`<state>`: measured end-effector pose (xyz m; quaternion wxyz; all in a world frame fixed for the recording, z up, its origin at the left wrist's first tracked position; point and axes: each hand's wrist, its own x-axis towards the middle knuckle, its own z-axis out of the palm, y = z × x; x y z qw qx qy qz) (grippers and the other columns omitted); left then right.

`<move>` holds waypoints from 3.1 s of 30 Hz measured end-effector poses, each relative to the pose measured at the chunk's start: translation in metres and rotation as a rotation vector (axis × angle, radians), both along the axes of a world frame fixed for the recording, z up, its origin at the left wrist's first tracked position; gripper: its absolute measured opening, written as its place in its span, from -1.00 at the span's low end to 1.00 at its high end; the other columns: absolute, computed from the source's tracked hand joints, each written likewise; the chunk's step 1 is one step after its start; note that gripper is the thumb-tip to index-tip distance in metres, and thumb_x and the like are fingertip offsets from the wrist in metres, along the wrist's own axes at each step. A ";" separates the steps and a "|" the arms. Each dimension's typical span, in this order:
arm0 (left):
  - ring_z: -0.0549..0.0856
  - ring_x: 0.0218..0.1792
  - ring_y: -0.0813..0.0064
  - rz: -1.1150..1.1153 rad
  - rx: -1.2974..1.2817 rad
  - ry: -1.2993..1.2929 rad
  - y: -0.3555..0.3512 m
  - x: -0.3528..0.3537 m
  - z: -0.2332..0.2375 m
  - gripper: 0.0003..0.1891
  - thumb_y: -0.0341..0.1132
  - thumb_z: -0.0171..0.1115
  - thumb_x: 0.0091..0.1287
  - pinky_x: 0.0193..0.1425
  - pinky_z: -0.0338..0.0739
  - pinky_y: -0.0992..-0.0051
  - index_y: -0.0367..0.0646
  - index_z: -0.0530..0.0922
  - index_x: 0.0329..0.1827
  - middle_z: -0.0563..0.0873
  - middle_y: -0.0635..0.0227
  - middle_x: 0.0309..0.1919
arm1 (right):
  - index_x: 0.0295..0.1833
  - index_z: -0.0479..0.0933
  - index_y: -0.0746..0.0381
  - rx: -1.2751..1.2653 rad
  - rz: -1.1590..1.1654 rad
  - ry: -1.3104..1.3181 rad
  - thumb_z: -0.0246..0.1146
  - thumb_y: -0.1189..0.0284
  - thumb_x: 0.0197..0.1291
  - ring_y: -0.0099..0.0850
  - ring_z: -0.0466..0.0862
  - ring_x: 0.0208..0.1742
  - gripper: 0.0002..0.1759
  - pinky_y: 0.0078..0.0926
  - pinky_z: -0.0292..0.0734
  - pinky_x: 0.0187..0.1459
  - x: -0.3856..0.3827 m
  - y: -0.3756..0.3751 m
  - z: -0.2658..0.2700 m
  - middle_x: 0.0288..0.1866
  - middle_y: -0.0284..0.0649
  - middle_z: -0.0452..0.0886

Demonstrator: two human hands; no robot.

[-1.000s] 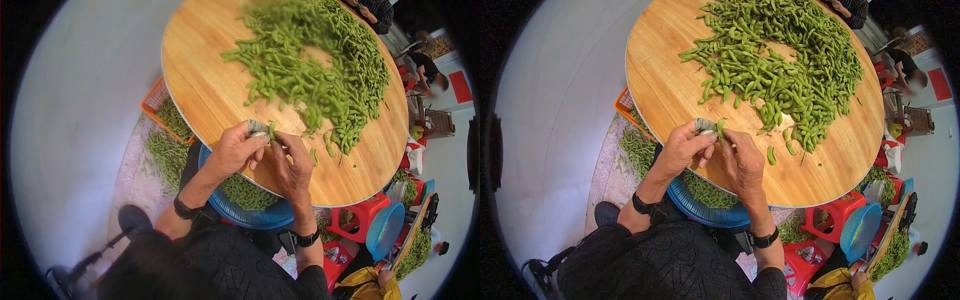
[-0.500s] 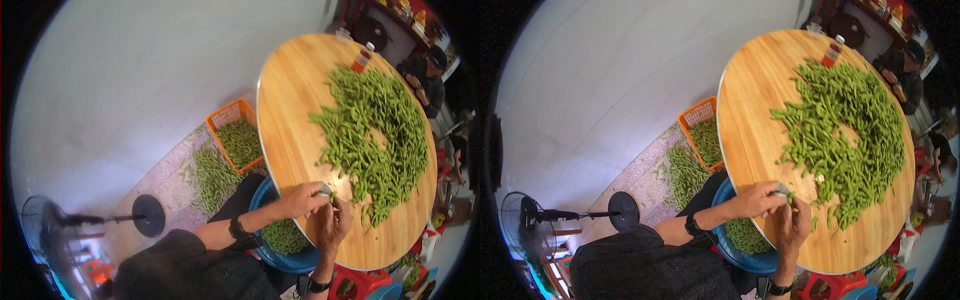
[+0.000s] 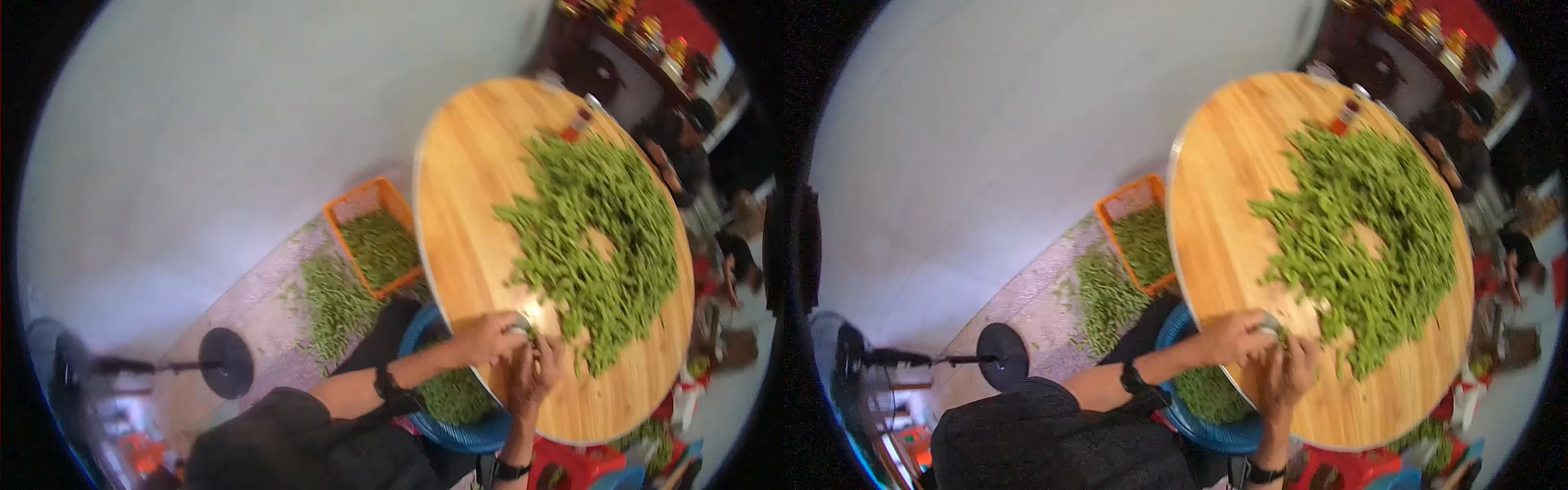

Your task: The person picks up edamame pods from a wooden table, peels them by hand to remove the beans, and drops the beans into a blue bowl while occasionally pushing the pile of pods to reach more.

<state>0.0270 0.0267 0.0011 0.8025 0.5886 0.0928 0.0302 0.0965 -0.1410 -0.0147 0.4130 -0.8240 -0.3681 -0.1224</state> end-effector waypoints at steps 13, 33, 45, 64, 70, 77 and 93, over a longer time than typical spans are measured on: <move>0.57 -0.58 0.75 -0.064 -0.049 0.036 0.005 0.001 0.007 -0.83 -0.27 0.21 0.58 -0.52 0.42 0.67 -0.19 0.60 0.01 0.62 0.53 -0.48 | 0.19 0.64 0.35 0.082 0.052 0.139 0.35 0.67 0.29 -0.10 0.77 -0.09 -0.65 -0.30 0.66 -0.10 0.000 0.005 0.022 -0.05 0.03 0.72; 0.60 -0.55 0.70 -0.029 0.020 0.002 0.000 0.000 -0.003 -0.78 -0.21 0.22 0.57 -0.51 0.51 0.61 -0.22 0.56 -0.03 0.63 0.47 -0.48 | 0.18 0.63 0.37 0.029 0.059 0.121 0.32 0.62 0.32 -0.07 0.77 -0.06 -0.67 -0.26 0.67 -0.05 -0.004 0.006 0.024 0.00 0.05 0.70; 0.59 -0.39 0.20 0.181 0.438 -0.222 0.000 0.000 -0.013 -0.72 -0.28 0.29 0.44 -0.27 0.42 0.18 -0.26 0.41 -0.30 0.47 0.08 -0.47 | 0.16 0.61 0.40 -0.064 -0.074 0.259 0.23 0.59 0.39 -0.15 0.69 -0.07 -0.73 -0.34 0.58 0.06 -0.009 0.007 0.013 -0.06 -0.02 0.68; 0.63 -0.49 0.70 0.010 -0.075 0.057 0.001 0.006 0.002 -0.80 -0.43 0.28 0.50 -0.44 0.53 0.67 -0.33 0.61 0.10 0.70 0.39 -0.38 | 0.16 0.65 0.32 0.050 0.005 0.095 0.42 0.63 0.18 -0.26 0.72 -0.32 -0.61 -0.41 0.62 -0.28 0.002 0.006 0.008 -0.21 -0.09 0.69; 0.62 -0.51 0.71 -0.004 -0.042 0.077 0.001 0.006 0.004 -0.83 -0.42 0.28 0.51 -0.46 0.51 0.68 -0.31 0.63 0.05 0.70 0.41 -0.41 | 0.14 0.67 0.31 0.059 -0.018 0.087 0.43 0.64 0.14 -0.29 0.73 -0.35 -0.60 -0.41 0.65 -0.31 0.001 0.007 0.010 -0.24 -0.10 0.69; 0.61 -0.54 0.70 -0.005 -0.025 0.100 0.001 0.005 0.005 -0.86 -0.42 0.25 0.53 -0.50 0.47 0.67 -0.31 0.65 0.01 0.69 0.42 -0.43 | 0.12 0.69 0.31 0.052 -0.044 0.083 0.44 0.64 0.13 -0.35 0.74 -0.37 -0.61 -0.46 0.64 -0.35 -0.001 0.007 0.009 -0.24 -0.12 0.70; 0.54 -0.58 0.73 0.000 0.012 0.056 0.001 0.004 0.002 -0.91 -0.39 0.25 0.51 -0.52 0.43 0.65 -0.23 0.60 -0.08 0.63 0.46 -0.49 | 0.18 0.65 0.36 -0.010 0.023 0.048 0.40 0.64 0.20 -0.20 0.74 -0.35 -0.60 -0.32 0.63 -0.29 -0.002 0.006 0.012 -0.33 -0.09 0.70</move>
